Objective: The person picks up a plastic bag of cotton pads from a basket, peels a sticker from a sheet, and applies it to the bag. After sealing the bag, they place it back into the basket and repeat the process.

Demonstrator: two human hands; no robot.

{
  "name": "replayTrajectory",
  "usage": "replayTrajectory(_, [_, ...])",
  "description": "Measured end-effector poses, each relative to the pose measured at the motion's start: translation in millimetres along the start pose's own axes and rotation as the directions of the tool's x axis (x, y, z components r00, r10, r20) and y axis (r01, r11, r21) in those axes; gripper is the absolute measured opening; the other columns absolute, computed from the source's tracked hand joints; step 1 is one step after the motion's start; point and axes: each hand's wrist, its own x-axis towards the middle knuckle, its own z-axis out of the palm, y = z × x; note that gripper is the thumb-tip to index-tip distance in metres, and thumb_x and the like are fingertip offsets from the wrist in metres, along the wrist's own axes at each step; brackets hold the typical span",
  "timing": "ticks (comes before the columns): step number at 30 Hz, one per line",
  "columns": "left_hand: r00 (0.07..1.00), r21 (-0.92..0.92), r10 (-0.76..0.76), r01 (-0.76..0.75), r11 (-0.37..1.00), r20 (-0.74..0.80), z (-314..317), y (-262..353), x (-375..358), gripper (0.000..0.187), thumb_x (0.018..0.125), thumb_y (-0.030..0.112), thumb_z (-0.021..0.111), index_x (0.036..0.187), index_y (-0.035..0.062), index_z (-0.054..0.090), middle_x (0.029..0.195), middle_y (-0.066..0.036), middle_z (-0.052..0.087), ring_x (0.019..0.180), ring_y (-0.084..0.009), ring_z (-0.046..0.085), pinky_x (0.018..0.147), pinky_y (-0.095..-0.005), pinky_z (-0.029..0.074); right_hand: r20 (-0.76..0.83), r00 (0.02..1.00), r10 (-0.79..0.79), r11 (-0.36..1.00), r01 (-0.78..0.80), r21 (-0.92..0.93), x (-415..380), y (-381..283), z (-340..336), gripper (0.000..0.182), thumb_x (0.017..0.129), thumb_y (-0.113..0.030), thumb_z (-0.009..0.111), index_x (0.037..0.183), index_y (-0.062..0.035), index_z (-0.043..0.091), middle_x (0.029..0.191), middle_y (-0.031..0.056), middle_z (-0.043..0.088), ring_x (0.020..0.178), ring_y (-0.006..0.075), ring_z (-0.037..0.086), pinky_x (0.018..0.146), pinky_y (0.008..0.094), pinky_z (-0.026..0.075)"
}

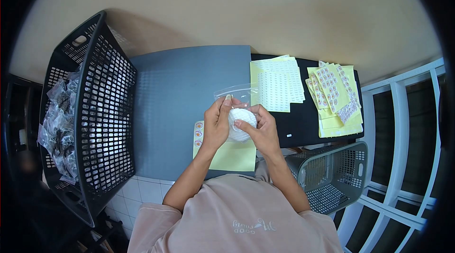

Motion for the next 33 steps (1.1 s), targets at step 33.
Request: replayTrajectory(33, [0.931,-0.352,-0.352,0.3,0.887,-0.093,-74.7,-26.9,12.8,0.051,0.101,0.049,0.034,0.083,0.0045,0.051,0.063,-0.005,0.05,0.044,-0.0138,0.05,0.041,-0.0293,0.044,-0.224,0.874,-0.43,0.52,0.037,-0.854,39.9,68.6,-25.6,0.012,0.074,-0.004,0.069,0.085,0.0014,0.067,0.085,0.0146,0.065,0.083,0.0328,0.06,0.077,0.0377,0.049])
